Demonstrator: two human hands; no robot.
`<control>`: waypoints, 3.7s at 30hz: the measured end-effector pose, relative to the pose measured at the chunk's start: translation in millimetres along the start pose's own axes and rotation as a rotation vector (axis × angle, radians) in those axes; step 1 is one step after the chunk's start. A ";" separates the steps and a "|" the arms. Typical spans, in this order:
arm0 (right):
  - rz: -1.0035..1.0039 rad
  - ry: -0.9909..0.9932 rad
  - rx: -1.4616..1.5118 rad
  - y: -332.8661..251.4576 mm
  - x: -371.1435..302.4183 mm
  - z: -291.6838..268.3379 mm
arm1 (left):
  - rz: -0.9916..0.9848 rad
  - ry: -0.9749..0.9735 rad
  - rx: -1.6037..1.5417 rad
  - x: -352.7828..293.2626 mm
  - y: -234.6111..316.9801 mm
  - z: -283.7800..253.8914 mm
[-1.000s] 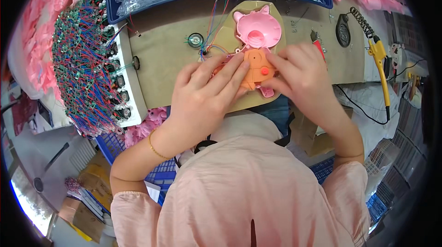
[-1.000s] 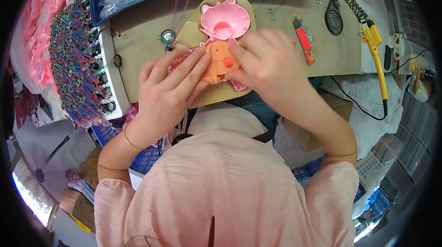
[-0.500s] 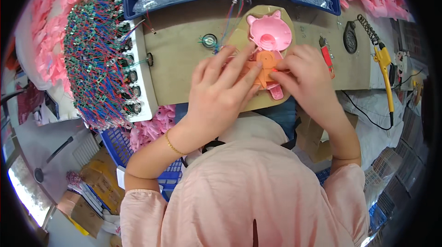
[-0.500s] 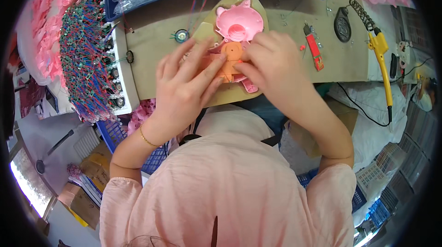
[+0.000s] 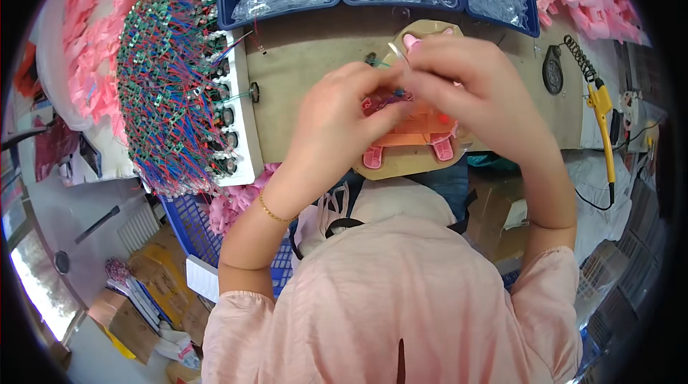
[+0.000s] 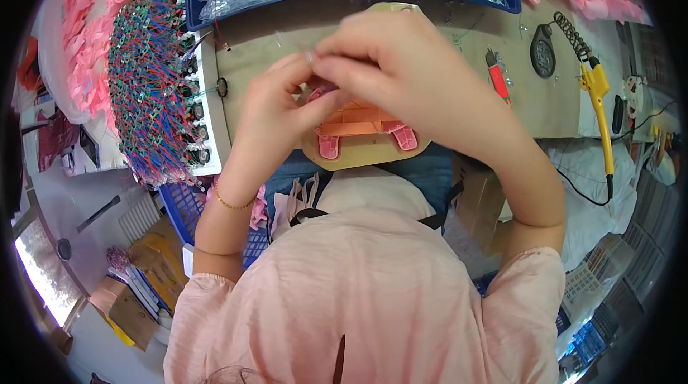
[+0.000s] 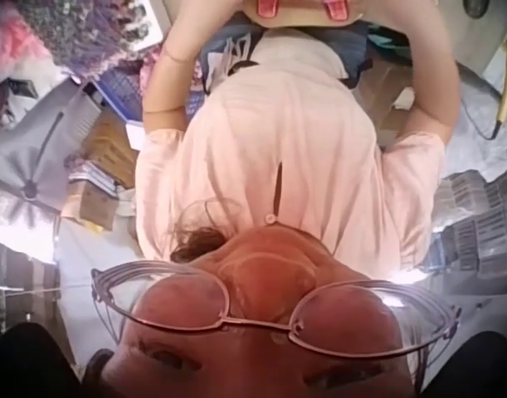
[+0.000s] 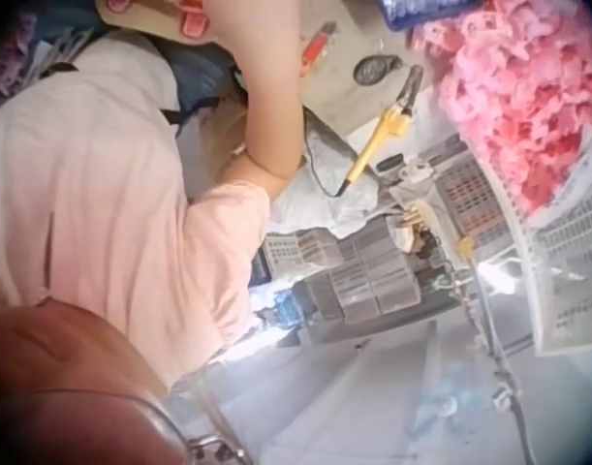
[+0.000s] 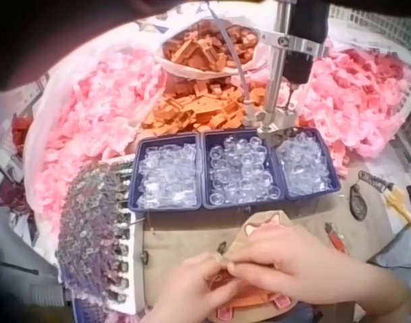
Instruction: Assembling plastic toy ponies by installing internal components and securing the outer shell.
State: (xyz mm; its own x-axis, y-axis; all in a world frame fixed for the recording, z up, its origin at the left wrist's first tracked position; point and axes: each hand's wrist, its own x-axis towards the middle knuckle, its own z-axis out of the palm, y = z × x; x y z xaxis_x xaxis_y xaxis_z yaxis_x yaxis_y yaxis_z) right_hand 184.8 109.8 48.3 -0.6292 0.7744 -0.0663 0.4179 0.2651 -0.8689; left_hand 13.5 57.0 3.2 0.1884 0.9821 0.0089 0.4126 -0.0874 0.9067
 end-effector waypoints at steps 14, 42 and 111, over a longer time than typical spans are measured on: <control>-0.505 0.043 -0.534 51.8 12.4 -2.2 | 0.260 -0.016 0.111 -2.3 -6.9 13.5; 0.131 0.134 -0.534 42.1 -30.3 -11.2 | 0.005 -0.154 -0.025 5.3 -3.8 0.1; -0.150 0.127 -0.887 54.0 -47.9 9.8 | -0.331 -0.172 -0.425 4.5 -14.2 9.5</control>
State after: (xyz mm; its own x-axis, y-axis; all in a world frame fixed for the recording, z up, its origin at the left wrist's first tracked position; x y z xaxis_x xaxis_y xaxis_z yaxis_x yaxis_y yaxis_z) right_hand 231.1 81.3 -0.3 -0.6628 0.7395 0.1174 0.7215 0.6727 -0.1639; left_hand 17.0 61.0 -13.7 0.2675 0.9011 -0.3411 0.0864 0.3302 0.9400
